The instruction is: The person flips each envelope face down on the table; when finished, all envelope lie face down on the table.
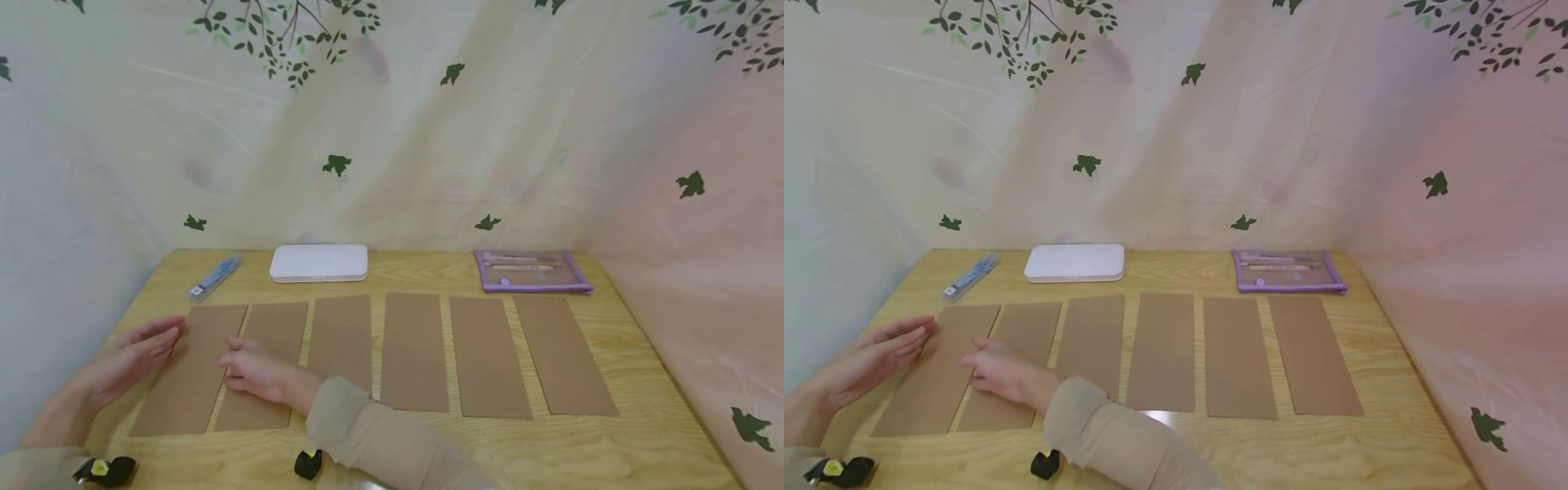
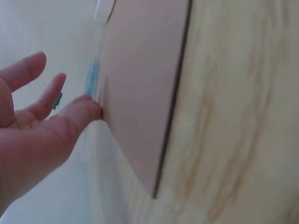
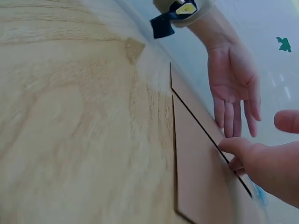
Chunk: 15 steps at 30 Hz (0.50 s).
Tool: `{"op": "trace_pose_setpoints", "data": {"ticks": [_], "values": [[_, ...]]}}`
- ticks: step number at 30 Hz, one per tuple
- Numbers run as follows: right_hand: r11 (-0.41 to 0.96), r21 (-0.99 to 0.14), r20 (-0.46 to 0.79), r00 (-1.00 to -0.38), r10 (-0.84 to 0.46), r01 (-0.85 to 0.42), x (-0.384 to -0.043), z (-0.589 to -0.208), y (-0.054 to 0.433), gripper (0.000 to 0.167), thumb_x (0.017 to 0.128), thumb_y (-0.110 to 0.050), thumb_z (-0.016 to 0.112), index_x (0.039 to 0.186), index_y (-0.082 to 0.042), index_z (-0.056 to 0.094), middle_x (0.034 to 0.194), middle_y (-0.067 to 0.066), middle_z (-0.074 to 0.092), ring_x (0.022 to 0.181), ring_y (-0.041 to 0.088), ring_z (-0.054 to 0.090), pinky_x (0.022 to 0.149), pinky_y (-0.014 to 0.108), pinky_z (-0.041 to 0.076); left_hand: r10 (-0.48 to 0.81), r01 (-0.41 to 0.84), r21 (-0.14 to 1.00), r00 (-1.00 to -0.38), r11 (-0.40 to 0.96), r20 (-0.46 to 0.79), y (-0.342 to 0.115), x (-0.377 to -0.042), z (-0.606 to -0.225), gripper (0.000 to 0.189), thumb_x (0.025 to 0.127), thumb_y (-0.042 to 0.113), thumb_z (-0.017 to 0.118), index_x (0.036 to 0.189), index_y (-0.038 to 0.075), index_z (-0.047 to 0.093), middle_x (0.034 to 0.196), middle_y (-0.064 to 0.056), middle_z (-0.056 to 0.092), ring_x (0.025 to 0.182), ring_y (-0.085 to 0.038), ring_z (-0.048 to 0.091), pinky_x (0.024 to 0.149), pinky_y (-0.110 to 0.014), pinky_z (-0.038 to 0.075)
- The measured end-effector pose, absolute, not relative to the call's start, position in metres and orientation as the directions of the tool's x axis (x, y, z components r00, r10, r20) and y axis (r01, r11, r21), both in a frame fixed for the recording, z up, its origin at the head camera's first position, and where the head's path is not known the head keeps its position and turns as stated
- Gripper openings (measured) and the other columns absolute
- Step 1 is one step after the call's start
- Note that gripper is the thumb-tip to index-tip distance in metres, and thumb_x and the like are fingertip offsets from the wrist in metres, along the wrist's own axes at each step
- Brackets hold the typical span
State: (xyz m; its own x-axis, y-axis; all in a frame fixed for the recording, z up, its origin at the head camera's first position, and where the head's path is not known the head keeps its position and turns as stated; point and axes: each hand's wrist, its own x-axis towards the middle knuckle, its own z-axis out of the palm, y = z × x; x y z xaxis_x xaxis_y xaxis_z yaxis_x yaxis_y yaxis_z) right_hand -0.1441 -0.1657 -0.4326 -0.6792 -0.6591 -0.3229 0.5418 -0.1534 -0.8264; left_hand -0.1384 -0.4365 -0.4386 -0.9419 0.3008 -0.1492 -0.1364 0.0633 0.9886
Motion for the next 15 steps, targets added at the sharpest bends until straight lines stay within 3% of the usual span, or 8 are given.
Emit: {"op": "trace_pose_setpoints", "data": {"ticks": [2, 4, 7, 8, 9, 10, 13, 15], "values": [[-0.101, -0.862, -0.303, -0.666, -0.682, 0.496, -0.148, -0.428, -0.156, 0.059, 0.099, -0.002, 0.055, 0.154, 0.004, 0.035, 0.163, 0.011, 0.032, 0.145, 0.031, 0.034, 0.115, 0.051, 0.035, 0.234, -0.095, 0.96, -0.959, 0.262, -0.158, -0.431, -0.137, -0.43, 0.034, 0.11, 0.019, 0.044, 0.144, 0.018, 0.049, 0.14, 0.01, 0.051, 0.115, 0.011, 0.05, 0.089, -0.011, 0.047], [-0.039, -0.91, -0.265, -0.652, -0.71, 0.413, -0.156, -0.416, -0.141, 0.054, 0.103, -0.008, 0.054, 0.153, 0.001, 0.039, 0.16, 0.009, 0.038, 0.144, 0.028, 0.038, 0.112, 0.045, 0.04, 0.182, -0.069, 0.896, -0.97, 0.439, -0.164, -0.421, -0.137, -0.415, 0.045, 0.11, 0.025, 0.047, 0.152, 0.011, 0.039, 0.153, -0.008, 0.04, 0.129, -0.008, 0.05, 0.1, -0.028, 0.049], [0.038, -0.978, -0.164, -0.654, -0.739, 0.203, -0.171, -0.384, -0.11, 0.047, 0.107, -0.017, 0.053, 0.152, -0.005, 0.046, 0.153, 0.005, 0.049, 0.136, 0.017, 0.048, 0.107, 0.034, 0.047, 0.158, 0.031, 0.765, -0.983, 0.643, -0.094, -0.402, -0.14, -0.385, 0.057, 0.108, 0.031, 0.051, 0.155, 0.003, 0.033, 0.16, -0.029, 0.022, 0.139, -0.044, 0.04, 0.1, -0.057, 0.047], [0.073, -0.993, -0.116, -0.653, -0.749, 0.093, -0.176, -0.372, -0.098, 0.046, 0.108, -0.02, 0.051, 0.152, -0.007, 0.047, 0.153, 0.003, 0.049, 0.136, 0.012, 0.048, 0.107, 0.03, 0.046, 0.169, 0.079, 0.73, -0.984, 0.678, -0.051, -0.394, -0.142, -0.375, 0.057, 0.108, 0.03, 0.052, 0.154, 0.001, 0.034, 0.16, -0.033, 0.02, 0.136, -0.057, 0.035, 0.098, -0.067, 0.043], [0.121, -0.992, -0.063, -0.652, -0.756, -0.044, -0.182, -0.359, -0.085, 0.046, 0.109, -0.024, 0.05, 0.152, -0.01, 0.047, 0.153, 0.001, 0.049, 0.136, 0.009, 0.047, 0.108, 0.027, 0.044, 0.188, 0.14, 0.694, -0.982, 0.706, 0.007, -0.387, -0.143, -0.365, 0.057, 0.107, 0.028, 0.054, 0.153, -0.001, 0.035, 0.159, -0.036, 0.02, 0.125, -0.062, 0.043, 0.091, -0.069, 0.046], [0.173, -0.967, -0.009, -0.65, -0.76, -0.188, -0.187, -0.348, -0.072, 0.046, 0.109, -0.026, 0.048, 0.153, -0.012, 0.047, 0.153, -0.002, 0.049, 0.137, 0.007, 0.044, 0.11, 0.025, 0.041, 0.201, 0.198, 0.629, -0.977, 0.752, 0.069, -0.38, -0.143, -0.356, 0.056, 0.106, 0.027, 0.056, 0.151, -0.001, 0.038, 0.158, -0.036, 0.023, 0.113, -0.056, 0.055, 0.082, -0.062, 0.053], [0.369, -0.681, 0.154, -0.617, -0.772, -0.632, -0.199, -0.32, -0.031, 0.048, 0.111, -0.03, 0.043, 0.156, -0.014, 0.04, 0.159, -0.002, 0.038, 0.148, 0.014, 0.029, 0.12, 0.033, 0.026, 0.225, 0.311, 0.458, -0.946, 0.833, 0.232, -0.36, -0.143, -0.333, 0.055, 0.103, 0.025, 0.062, 0.149, -0.001, 0.045, 0.158, -0.034, 0.027, 0.083, -0.044, 0.065, 0.065, -0.054, 0.053], [0.502, -0.422, 0.213, -0.621, -0.754, -0.755, -0.204, -0.308, -0.004, 0.049, 0.111, -0.03, 0.041, 0.158, -0.014, 0.036, 0.162, 0.001, 0.031, 0.152, 0.023, 0.017, 0.124, 0.045, 0.014, 0.243, 0.345, 0.372, -0.924, 0.862, 0.295, -0.348, -0.143, -0.322, 0.057, 0.102, 0.026, 0.063, 0.15, 0.001, 0.045, 0.159, -0.031, 0.028, 0.089, -0.041, 0.067, 0.065, -0.054, 0.053]]}}
